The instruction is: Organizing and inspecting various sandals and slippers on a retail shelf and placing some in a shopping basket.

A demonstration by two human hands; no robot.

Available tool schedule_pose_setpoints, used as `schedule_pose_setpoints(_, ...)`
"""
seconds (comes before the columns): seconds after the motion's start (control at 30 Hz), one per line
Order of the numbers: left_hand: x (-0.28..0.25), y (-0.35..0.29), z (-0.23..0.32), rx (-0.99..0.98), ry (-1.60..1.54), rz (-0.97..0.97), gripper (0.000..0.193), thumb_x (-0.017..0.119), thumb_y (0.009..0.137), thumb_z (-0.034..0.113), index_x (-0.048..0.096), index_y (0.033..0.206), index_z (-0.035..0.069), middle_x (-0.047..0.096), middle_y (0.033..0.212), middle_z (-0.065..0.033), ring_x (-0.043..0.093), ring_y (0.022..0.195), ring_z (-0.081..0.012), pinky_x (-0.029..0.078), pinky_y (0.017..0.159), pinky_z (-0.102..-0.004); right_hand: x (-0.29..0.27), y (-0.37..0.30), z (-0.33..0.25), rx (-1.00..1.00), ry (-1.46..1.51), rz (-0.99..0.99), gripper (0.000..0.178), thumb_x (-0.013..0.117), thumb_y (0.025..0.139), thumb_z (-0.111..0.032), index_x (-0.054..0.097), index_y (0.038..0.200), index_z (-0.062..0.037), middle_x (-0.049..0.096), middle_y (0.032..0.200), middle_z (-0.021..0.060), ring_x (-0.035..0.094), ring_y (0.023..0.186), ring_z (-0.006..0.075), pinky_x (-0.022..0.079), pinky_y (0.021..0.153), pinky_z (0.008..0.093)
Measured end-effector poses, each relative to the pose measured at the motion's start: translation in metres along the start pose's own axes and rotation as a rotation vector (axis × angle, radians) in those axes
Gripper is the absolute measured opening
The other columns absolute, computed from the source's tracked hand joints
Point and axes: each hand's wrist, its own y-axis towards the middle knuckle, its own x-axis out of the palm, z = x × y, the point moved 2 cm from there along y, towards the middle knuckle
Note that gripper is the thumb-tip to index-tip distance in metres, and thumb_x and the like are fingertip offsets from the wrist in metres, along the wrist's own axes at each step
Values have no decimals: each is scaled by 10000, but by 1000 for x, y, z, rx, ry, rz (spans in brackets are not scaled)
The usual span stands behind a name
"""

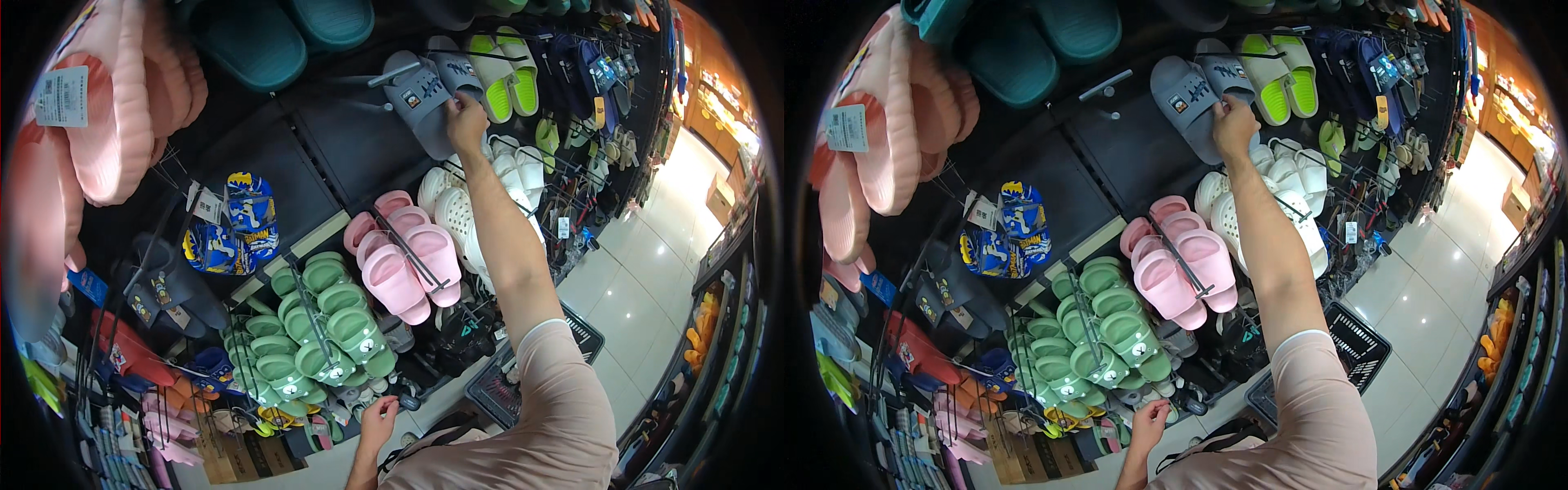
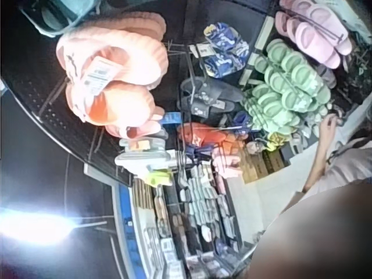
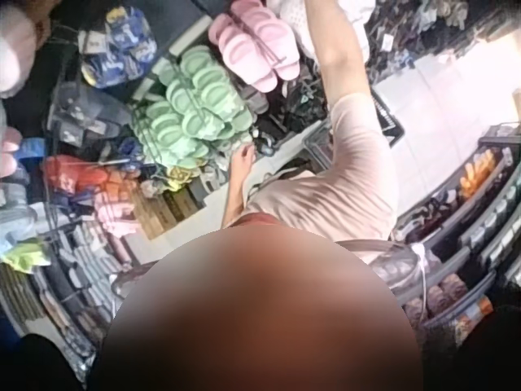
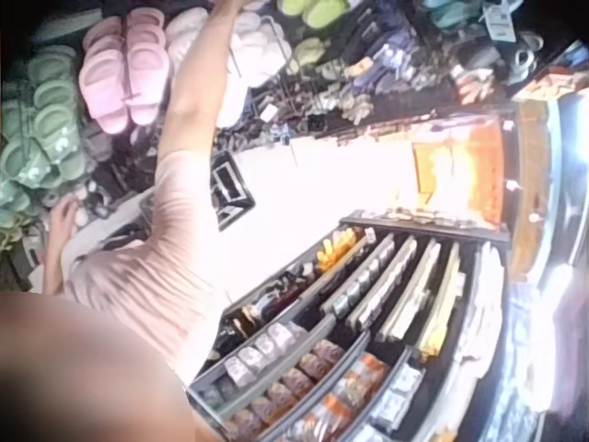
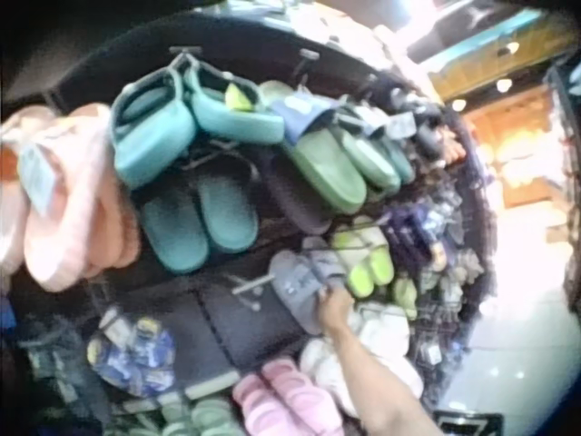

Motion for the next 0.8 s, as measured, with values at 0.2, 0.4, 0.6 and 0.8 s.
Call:
schedule_pose_setpoints(0.2, 0, 0, -1, -6, -27, -39, 215, 655, 913, 149, 685, 1069, 5, 724, 874, -103, 686, 786, -152, 528, 695, -283, -36, -4, -16, -148, 28, 180, 224, 659, 823, -186, 733, 962, -27, 693, 787, 154, 669, 730, 313, 487, 716, 409)
schedule_pose_setpoints(0.4, 13, 9, 5, 27, -44, -106, 211, 653, 918, 152, 686, 1062, 1, 721, 863, -102, 676, 766, -147, 523, 695, -277, -93, 3, -25, -198, -49, 249, 206, 665, 807, -168, 731, 932, -17, 686, 764, 153, 659, 677, 314, 490, 663, 396)
schedule_pose_setpoints(0.6, 21, 7, 18, 83, -32, -163, 215, 658, 914, 152, 686, 1063, -1, 713, 838, -100, 659, 738, -131, 515, 673, -266, -169, -8, -49, -189, -19, 275, 199, 680, 791, -121, 724, 928, 17, 685, 743, 147, 662, 640, 256, 499, 628, 345)
schedule_pose_setpoints(0.8, 30, 3, 12, 129, -14, -218, 211, 661, 908, 142, 687, 1058, -6, 716, 845, -101, 652, 721, -122, 515, 660, -266, -232, -18, -68, -95, 12, 237, 213, 676, 812, -135, 712, 927, 40, 683, 684, 132, 653, 591, 179, 492, 600, 304)
